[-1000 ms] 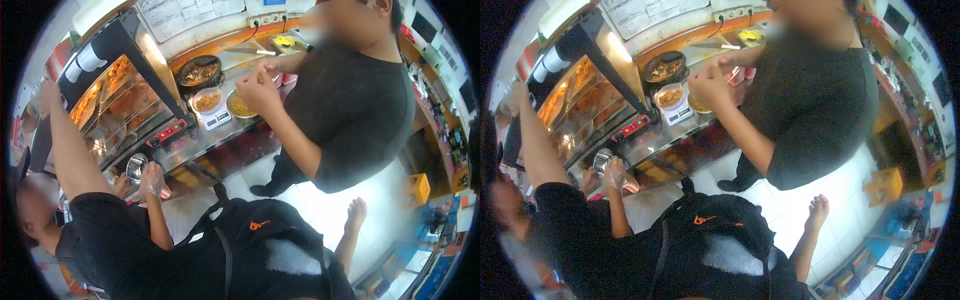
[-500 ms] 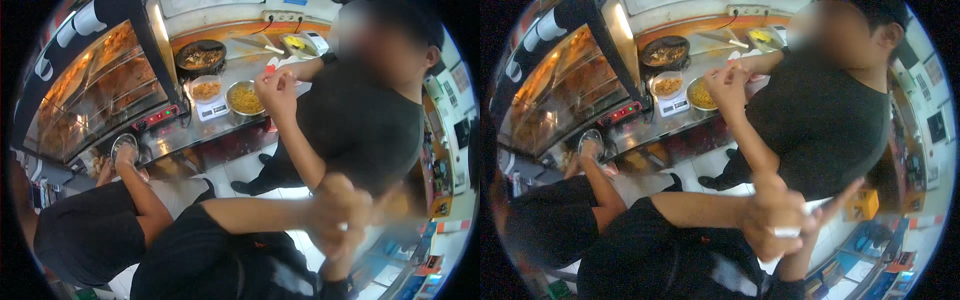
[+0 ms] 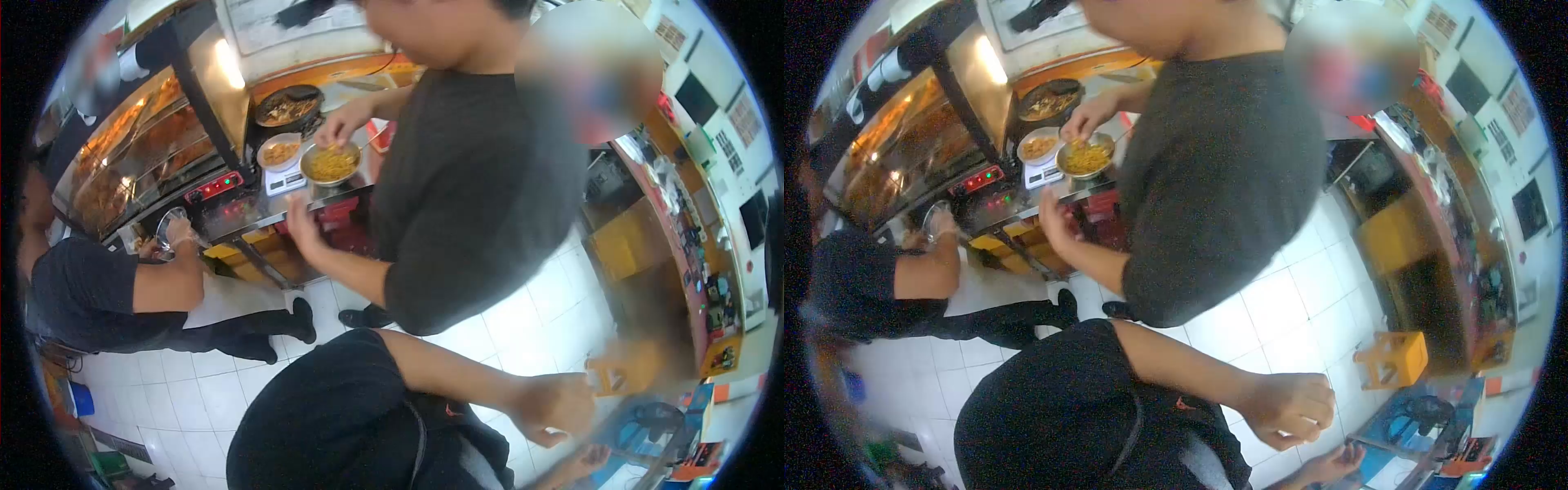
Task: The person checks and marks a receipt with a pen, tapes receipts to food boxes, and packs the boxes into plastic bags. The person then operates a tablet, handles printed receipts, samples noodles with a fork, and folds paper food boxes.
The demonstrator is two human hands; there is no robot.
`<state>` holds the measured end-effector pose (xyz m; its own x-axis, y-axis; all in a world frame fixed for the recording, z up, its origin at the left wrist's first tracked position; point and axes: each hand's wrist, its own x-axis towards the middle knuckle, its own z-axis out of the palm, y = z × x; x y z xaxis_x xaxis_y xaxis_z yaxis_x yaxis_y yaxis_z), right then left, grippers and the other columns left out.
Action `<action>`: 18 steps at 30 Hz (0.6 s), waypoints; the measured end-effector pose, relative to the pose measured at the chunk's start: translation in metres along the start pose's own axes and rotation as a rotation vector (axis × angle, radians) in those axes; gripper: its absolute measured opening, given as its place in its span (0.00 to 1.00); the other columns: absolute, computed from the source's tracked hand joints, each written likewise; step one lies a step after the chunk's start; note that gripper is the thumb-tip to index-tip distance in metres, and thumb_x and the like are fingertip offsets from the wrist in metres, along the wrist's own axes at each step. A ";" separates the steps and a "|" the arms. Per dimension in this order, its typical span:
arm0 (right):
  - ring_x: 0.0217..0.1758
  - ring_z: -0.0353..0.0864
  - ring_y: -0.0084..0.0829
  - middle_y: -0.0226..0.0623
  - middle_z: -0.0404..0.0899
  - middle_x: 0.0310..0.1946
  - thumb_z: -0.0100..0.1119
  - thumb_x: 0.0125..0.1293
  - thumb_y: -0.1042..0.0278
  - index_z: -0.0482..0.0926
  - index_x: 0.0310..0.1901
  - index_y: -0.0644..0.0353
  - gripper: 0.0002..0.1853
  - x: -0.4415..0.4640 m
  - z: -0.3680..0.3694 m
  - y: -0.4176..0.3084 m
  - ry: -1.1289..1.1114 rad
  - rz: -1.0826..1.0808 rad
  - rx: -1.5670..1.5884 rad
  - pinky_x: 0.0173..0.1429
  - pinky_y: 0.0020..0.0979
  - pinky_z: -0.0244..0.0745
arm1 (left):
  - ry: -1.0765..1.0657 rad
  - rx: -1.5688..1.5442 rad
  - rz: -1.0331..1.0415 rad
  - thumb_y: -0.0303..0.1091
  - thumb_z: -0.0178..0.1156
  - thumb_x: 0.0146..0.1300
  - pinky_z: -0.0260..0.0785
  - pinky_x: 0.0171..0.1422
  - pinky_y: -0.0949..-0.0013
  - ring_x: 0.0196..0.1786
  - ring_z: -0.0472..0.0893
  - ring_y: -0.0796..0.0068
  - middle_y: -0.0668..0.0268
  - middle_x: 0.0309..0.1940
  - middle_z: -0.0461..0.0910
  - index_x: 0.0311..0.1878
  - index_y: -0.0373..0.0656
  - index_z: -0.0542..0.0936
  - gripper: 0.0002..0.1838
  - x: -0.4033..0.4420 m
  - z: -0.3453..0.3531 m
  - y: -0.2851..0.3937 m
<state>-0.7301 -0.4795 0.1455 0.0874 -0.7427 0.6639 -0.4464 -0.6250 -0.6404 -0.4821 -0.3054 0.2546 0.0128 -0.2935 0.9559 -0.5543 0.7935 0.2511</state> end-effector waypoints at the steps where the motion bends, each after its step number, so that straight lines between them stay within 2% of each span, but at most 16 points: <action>1: 0.50 0.76 0.35 0.44 0.74 0.52 0.52 0.66 0.67 0.67 0.58 0.64 0.20 0.020 -0.012 0.013 -0.044 0.075 -0.002 0.51 0.34 0.72 | -0.009 0.004 -0.001 0.28 0.59 0.48 0.61 0.40 0.57 0.37 0.73 0.60 0.64 0.33 0.71 0.29 0.45 0.71 0.06 0.003 0.014 -0.017; 2: 0.50 0.75 0.38 0.45 0.73 0.51 0.53 0.65 0.70 0.65 0.62 0.64 0.23 0.039 -0.025 0.027 -0.088 0.150 -0.006 0.57 0.38 0.71 | -0.050 0.038 -0.008 0.29 0.59 0.49 0.61 0.41 0.57 0.38 0.73 0.60 0.65 0.33 0.72 0.29 0.46 0.72 0.06 0.010 0.023 -0.029; 5: 0.51 0.75 0.38 0.45 0.73 0.51 0.53 0.65 0.72 0.66 0.61 0.64 0.22 0.081 0.002 0.054 -0.210 0.244 -0.003 0.58 0.38 0.71 | -0.087 0.114 -0.098 0.30 0.60 0.48 0.61 0.44 0.57 0.42 0.72 0.61 0.66 0.35 0.72 0.31 0.47 0.73 0.06 0.012 0.032 -0.061; 7: 0.52 0.74 0.38 0.45 0.73 0.52 0.53 0.64 0.73 0.66 0.60 0.65 0.22 0.103 0.034 0.070 -0.289 0.270 0.020 0.58 0.37 0.71 | -0.084 0.217 -0.240 0.30 0.60 0.48 0.62 0.45 0.58 0.42 0.73 0.62 0.67 0.36 0.73 0.32 0.48 0.74 0.07 0.003 0.022 -0.080; 9: 0.53 0.74 0.38 0.45 0.73 0.52 0.54 0.64 0.74 0.67 0.60 0.65 0.22 0.122 0.067 0.074 -0.370 0.265 0.040 0.59 0.37 0.70 | 0.024 0.309 -0.345 0.32 0.62 0.48 0.63 0.48 0.58 0.44 0.73 0.62 0.67 0.37 0.73 0.33 0.49 0.74 0.08 -0.017 0.006 -0.092; 12: 0.54 0.73 0.38 0.46 0.73 0.53 0.54 0.64 0.76 0.68 0.59 0.66 0.21 0.157 0.127 0.071 -0.496 0.221 0.085 0.60 0.37 0.70 | 0.076 0.495 -0.535 0.29 0.62 0.48 0.63 0.49 0.59 0.45 0.74 0.63 0.67 0.37 0.74 0.33 0.48 0.74 0.08 -0.039 -0.026 -0.101; 14: 0.55 0.73 0.38 0.46 0.73 0.53 0.54 0.63 0.77 0.68 0.58 0.66 0.21 0.178 0.175 0.053 -0.589 0.151 0.149 0.60 0.36 0.69 | 0.133 0.577 -0.647 0.26 0.61 0.49 0.63 0.50 0.60 0.45 0.74 0.64 0.67 0.36 0.74 0.33 0.46 0.74 0.08 -0.050 -0.042 -0.101; 16: 0.56 0.73 0.37 0.46 0.73 0.54 0.54 0.63 0.79 0.69 0.58 0.66 0.21 0.189 0.229 0.017 -0.698 0.011 0.253 0.61 0.36 0.69 | 0.264 0.667 -0.718 0.28 0.63 0.49 0.64 0.51 0.59 0.45 0.75 0.64 0.64 0.37 0.76 0.33 0.45 0.75 0.08 -0.067 -0.048 -0.107; 17: 0.57 0.72 0.37 0.46 0.73 0.54 0.54 0.63 0.79 0.69 0.58 0.67 0.20 0.189 0.255 -0.010 -0.763 -0.089 0.317 0.61 0.36 0.69 | 0.300 0.710 -0.743 0.29 0.63 0.50 0.64 0.52 0.59 0.45 0.75 0.63 0.63 0.38 0.76 0.34 0.44 0.76 0.08 -0.081 -0.049 -0.111; 18: 0.53 0.74 0.35 0.43 0.73 0.52 0.55 0.61 0.80 0.71 0.56 0.65 0.20 0.180 0.285 -0.050 -0.810 -0.295 0.446 0.58 0.35 0.70 | 0.358 0.681 -0.783 0.30 0.63 0.50 0.64 0.53 0.59 0.45 0.75 0.61 0.62 0.38 0.77 0.35 0.43 0.78 0.09 -0.094 -0.050 -0.112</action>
<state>-0.4385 -0.6499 0.1873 0.8030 -0.3779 0.4609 0.0558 -0.7222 -0.6894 -0.3798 -0.3398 0.1448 0.7417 -0.3284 0.5849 -0.6292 -0.0385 0.7763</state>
